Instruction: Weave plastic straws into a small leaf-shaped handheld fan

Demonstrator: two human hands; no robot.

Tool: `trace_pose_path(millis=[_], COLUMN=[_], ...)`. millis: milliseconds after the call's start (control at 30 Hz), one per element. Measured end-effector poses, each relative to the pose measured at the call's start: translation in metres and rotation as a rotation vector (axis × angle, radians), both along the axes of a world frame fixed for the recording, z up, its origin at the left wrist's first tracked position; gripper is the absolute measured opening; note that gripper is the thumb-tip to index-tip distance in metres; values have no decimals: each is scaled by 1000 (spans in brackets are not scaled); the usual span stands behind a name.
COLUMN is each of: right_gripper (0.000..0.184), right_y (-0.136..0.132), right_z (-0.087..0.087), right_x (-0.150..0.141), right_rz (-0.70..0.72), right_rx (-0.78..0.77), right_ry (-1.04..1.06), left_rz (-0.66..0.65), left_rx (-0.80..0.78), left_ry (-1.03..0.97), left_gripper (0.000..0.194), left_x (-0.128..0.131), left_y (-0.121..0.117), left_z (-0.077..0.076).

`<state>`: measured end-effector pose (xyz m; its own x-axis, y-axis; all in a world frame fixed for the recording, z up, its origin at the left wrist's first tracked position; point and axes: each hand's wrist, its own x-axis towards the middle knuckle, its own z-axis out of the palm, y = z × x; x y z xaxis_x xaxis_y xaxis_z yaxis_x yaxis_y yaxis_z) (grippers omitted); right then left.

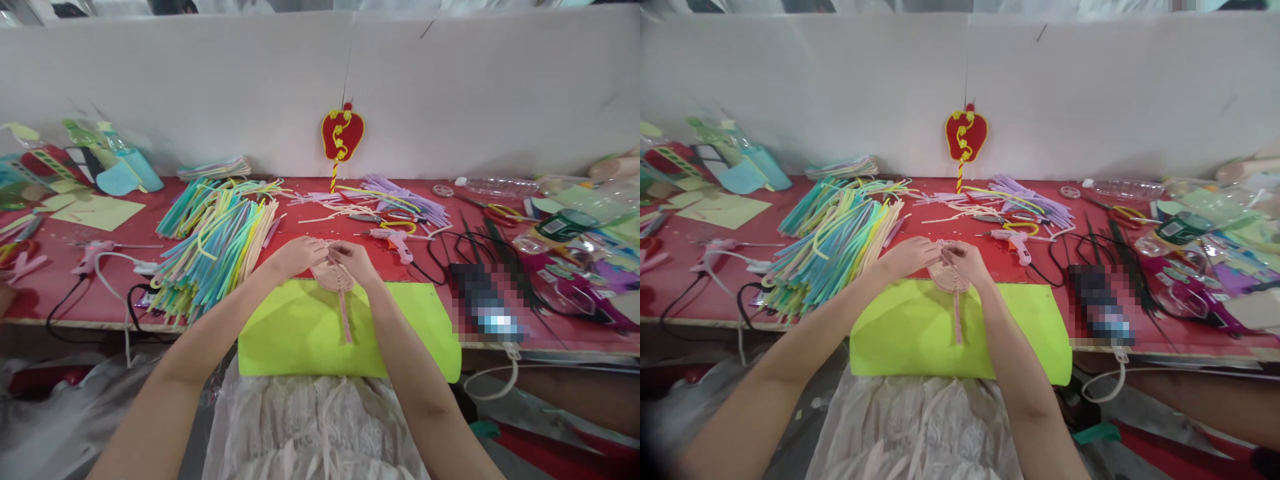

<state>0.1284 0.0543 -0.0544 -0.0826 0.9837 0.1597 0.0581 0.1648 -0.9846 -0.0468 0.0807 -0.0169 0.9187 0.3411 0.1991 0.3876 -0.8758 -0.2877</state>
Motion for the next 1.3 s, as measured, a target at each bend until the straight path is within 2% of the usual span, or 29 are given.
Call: trace_pose_path(millis=[200,433,767,1300], right_gripper=[20,21,15,19], right_y=[0,-1,-1,0], right_z=[0,3,2,-1], right_x=[3,1,2,2], right_rz=[69,56,54,44], right_rx=[-7,-14,-8,8], right_ry=[-24,-29,-56,-66], left_rz=[-4,9,29,46], left_rx=[-70,-71,-114,-103], left_ry=[-19,-39,-42,-86], left_gripper=[19,18,20,20], left_x=[-2,-3,-2,-4], left_y=[0,0,-3,-3], left_z=[2,-3,-1,-7])
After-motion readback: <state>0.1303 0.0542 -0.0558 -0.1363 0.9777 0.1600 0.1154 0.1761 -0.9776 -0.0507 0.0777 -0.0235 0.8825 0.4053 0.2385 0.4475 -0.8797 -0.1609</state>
